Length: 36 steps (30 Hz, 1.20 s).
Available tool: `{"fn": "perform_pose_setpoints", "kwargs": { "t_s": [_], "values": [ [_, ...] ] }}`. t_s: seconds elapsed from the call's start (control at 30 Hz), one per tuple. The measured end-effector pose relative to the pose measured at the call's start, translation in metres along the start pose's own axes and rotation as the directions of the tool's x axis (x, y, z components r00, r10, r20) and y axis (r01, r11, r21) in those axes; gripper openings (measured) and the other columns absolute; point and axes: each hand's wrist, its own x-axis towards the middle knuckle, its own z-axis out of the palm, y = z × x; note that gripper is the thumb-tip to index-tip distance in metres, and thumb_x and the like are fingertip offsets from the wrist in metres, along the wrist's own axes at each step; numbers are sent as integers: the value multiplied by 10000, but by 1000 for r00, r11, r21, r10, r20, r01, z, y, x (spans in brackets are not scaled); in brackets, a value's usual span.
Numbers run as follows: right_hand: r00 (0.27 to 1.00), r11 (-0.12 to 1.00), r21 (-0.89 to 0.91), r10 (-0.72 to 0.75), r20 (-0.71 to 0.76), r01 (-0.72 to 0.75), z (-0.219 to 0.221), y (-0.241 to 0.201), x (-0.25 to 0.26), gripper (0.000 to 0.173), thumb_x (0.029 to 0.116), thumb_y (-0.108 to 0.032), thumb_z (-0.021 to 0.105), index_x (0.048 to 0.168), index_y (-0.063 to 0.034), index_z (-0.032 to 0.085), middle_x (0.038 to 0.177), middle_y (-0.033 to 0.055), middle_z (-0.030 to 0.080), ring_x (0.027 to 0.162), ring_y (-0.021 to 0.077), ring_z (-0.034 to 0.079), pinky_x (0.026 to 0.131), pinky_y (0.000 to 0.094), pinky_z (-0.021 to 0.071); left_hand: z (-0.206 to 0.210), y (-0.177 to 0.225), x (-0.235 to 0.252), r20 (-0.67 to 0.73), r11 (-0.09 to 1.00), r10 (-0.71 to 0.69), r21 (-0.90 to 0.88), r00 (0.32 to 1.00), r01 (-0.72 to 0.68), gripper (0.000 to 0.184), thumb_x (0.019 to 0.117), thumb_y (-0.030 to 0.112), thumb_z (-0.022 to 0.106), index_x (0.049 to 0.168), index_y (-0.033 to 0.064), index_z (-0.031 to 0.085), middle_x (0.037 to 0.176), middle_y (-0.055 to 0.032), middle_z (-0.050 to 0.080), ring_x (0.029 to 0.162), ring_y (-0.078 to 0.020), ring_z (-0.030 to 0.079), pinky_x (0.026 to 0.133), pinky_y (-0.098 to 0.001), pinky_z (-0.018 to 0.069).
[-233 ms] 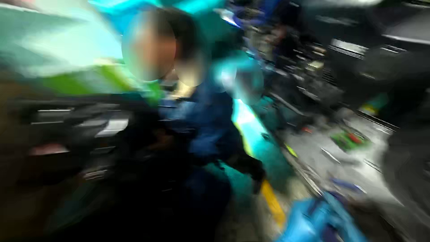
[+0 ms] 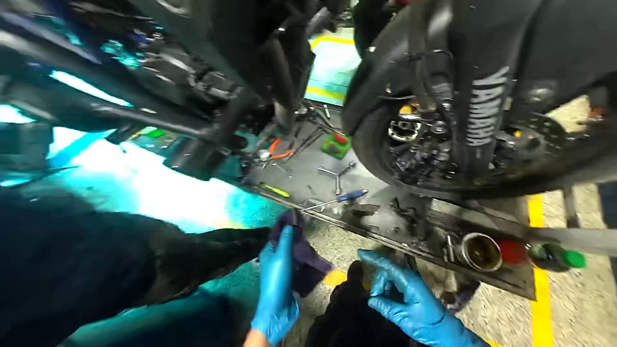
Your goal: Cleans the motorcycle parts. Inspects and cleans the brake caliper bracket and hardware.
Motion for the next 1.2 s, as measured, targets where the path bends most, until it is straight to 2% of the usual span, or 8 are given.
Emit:
{"fn": "perform_pose_setpoints", "kwargs": {
  "t_s": [0.13,0.3,0.43,0.5,0.63,0.8,1.0,1.2],
  "values": [
    [941,923,-341,62,-332,-181,-35,22,-71,656,934,-150,641,1537,-18,419,947,50,689,795,108,658,739,320,591,6,-13,59,-8,996,-59,-73,998,58,421,1071,469,459,1188,91,604,740,-15,614,599,-113,610,541,-323,558],
    [701,876,-119,285,-654,-467,-28,-3,-129,565,978,-54,517,1515,33,367,1017,52,753,724,135,698,626,330,597,20,24,128,111,996,77,39,991,-82,516,1026,597,456,1229,144,595,771,-43,626,554,-160,589,467,-376,528],
    [553,860,71,386,-739,-505,1,-8,-148,446,1006,7,428,1451,25,421,1064,65,770,686,129,698,605,312,580,33,28,183,232,923,255,231,939,-308,581,1002,551,571,1429,159,525,1163,-117,684,931,-215,701,797,-457,603],
    [505,828,72,406,-762,-557,19,-8,-150,440,1009,2,442,1448,23,456,1104,72,769,705,133,710,625,320,589,43,44,178,286,845,362,301,887,-442,599,1018,309,624,1470,-38,438,1442,-273,504,1329,-343,513,1134,-508,395],
    [426,793,130,449,-785,-595,62,-6,-167,403,1016,-30,474,1414,11,516,1108,74,766,716,134,717,634,331,606,69,5,141,308,680,530,402,790,-613,570,1036,356,528,1405,-78,498,1451,-335,462,1396,-451,419,1172,-556,323],
    [413,822,184,448,-793,-539,74,6,-167,357,1024,-28,480,1369,21,554,1101,65,765,730,100,695,650,300,582,131,-47,80,613,914,48,291,788,-282,491,1072,370,497,1433,39,494,1338,-223,594,1174,-352,604,978,-563,494],
    [456,885,147,363,-813,-442,31,22,-182,333,1022,-87,527,1333,12,593,1106,74,765,741,166,727,611,339,613,150,-92,59,659,888,-87,392,748,-242,323,1073,299,526,1236,45,641,1047,-138,693,889,-243,669,828,-468,552],
    [479,894,189,384,-789,-406,-28,32,-210,330,1002,-64,490,1300,23,604,1061,76,763,783,165,724,669,327,612,177,-136,32,621,704,-254,645,741,-299,356,1045,297,558,1273,36,639,1181,-202,685,1108,-363,656,960,-620,506]
  ]
}}
